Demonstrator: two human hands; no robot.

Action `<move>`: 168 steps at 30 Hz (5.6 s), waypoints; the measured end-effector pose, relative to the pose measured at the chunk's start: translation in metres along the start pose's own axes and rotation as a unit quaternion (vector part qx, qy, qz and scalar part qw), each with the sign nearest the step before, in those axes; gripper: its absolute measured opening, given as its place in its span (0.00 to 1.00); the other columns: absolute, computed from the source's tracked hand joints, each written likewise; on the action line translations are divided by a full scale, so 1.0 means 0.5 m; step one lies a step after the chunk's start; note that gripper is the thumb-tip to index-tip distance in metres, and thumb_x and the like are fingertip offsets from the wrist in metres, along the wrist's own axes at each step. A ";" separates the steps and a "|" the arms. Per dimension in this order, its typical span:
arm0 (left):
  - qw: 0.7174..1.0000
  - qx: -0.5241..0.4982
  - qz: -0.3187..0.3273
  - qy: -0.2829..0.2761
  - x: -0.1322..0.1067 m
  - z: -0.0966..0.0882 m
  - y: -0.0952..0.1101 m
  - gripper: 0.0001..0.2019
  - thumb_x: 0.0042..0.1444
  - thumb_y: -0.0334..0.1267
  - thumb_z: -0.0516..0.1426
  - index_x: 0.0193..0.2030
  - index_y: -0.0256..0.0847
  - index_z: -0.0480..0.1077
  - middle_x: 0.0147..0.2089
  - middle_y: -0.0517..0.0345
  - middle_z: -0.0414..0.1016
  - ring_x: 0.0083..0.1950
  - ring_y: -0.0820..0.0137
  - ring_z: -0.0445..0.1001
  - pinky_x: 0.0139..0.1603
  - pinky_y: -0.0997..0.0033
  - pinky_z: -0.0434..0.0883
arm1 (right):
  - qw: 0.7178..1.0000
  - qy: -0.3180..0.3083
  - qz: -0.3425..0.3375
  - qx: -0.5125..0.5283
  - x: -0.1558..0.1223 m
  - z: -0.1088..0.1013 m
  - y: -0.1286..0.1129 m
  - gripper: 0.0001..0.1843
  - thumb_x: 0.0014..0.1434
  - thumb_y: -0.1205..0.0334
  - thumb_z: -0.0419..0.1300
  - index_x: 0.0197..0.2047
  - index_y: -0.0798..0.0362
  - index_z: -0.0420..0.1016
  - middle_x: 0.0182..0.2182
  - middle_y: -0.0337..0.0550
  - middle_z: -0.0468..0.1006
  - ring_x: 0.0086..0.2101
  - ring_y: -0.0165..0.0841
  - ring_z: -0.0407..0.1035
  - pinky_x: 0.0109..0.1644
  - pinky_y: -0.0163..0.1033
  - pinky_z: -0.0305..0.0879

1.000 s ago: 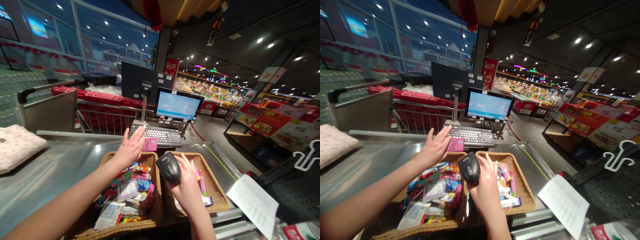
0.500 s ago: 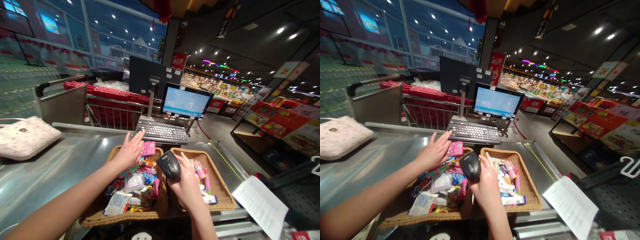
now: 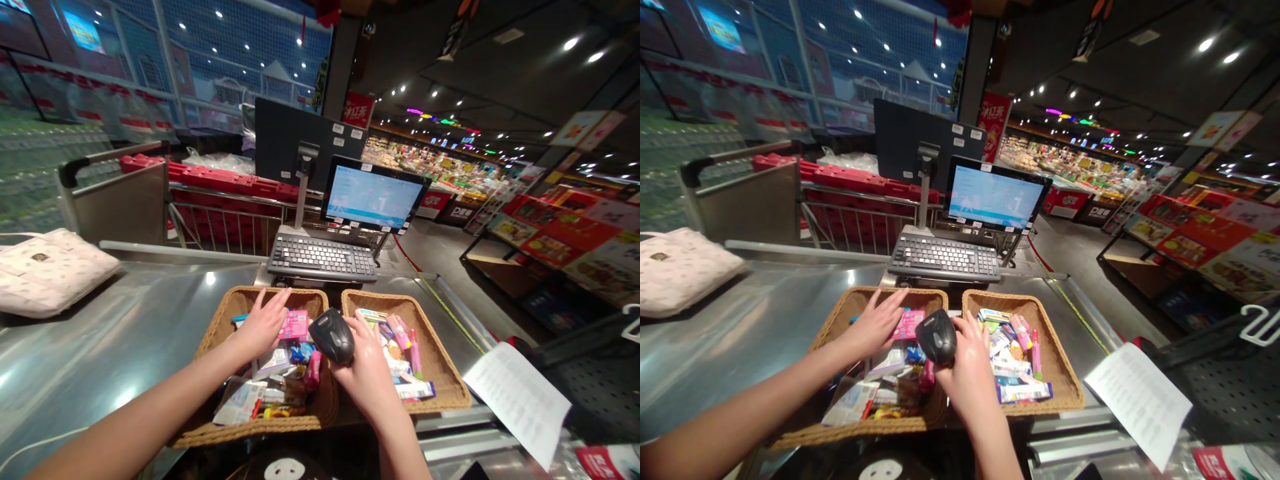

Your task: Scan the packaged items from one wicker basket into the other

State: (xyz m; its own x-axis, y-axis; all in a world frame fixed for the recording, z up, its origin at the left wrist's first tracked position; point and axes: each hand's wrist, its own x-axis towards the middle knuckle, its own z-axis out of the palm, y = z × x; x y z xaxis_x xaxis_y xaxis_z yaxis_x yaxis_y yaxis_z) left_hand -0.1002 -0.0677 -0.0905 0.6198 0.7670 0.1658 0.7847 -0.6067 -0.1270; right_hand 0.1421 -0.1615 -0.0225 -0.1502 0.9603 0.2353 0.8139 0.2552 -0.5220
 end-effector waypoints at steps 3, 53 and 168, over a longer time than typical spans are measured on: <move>1.000 -0.016 0.000 -0.013 0.001 0.017 0.003 0.20 0.56 0.43 0.57 0.52 0.32 0.71 0.72 0.31 0.49 0.75 0.53 0.45 0.71 0.39 0.36 | 1.000 -0.009 0.001 0.000 -0.007 0.011 0.006 0.27 0.48 0.70 0.59 0.52 0.46 0.74 0.57 0.45 0.71 0.65 0.52 0.52 0.69 0.68 0.38; 0.974 -0.015 0.227 0.001 0.469 0.173 0.346 0.08 0.56 0.34 0.58 0.37 0.41 0.80 0.69 0.46 0.61 0.72 0.55 0.53 0.71 0.38 0.41 | 0.994 0.054 0.092 -0.015 -0.106 -0.176 0.328 0.35 0.46 0.69 0.61 0.60 0.47 0.70 0.58 0.49 0.72 0.65 0.52 0.55 0.68 0.68 0.43; 0.971 -0.063 -0.019 0.228 0.011 -0.155 -0.057 0.14 0.57 0.37 0.55 0.49 0.43 0.73 0.71 0.47 0.56 0.72 0.54 0.56 0.72 0.38 0.34 | 0.991 0.025 -0.125 -0.033 0.015 -0.047 -0.002 0.30 0.49 0.68 0.60 0.57 0.50 0.70 0.61 0.52 0.67 0.67 0.53 0.49 0.68 0.71 0.43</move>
State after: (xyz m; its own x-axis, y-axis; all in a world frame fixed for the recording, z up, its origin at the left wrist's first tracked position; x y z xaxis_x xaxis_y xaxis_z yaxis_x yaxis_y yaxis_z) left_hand -0.1196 -0.0623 -0.0101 0.5017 0.6340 0.5885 0.7824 -0.6227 0.0039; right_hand 0.1532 -0.1574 -0.0011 -0.3248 0.8606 0.3923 0.7899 0.4749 -0.3879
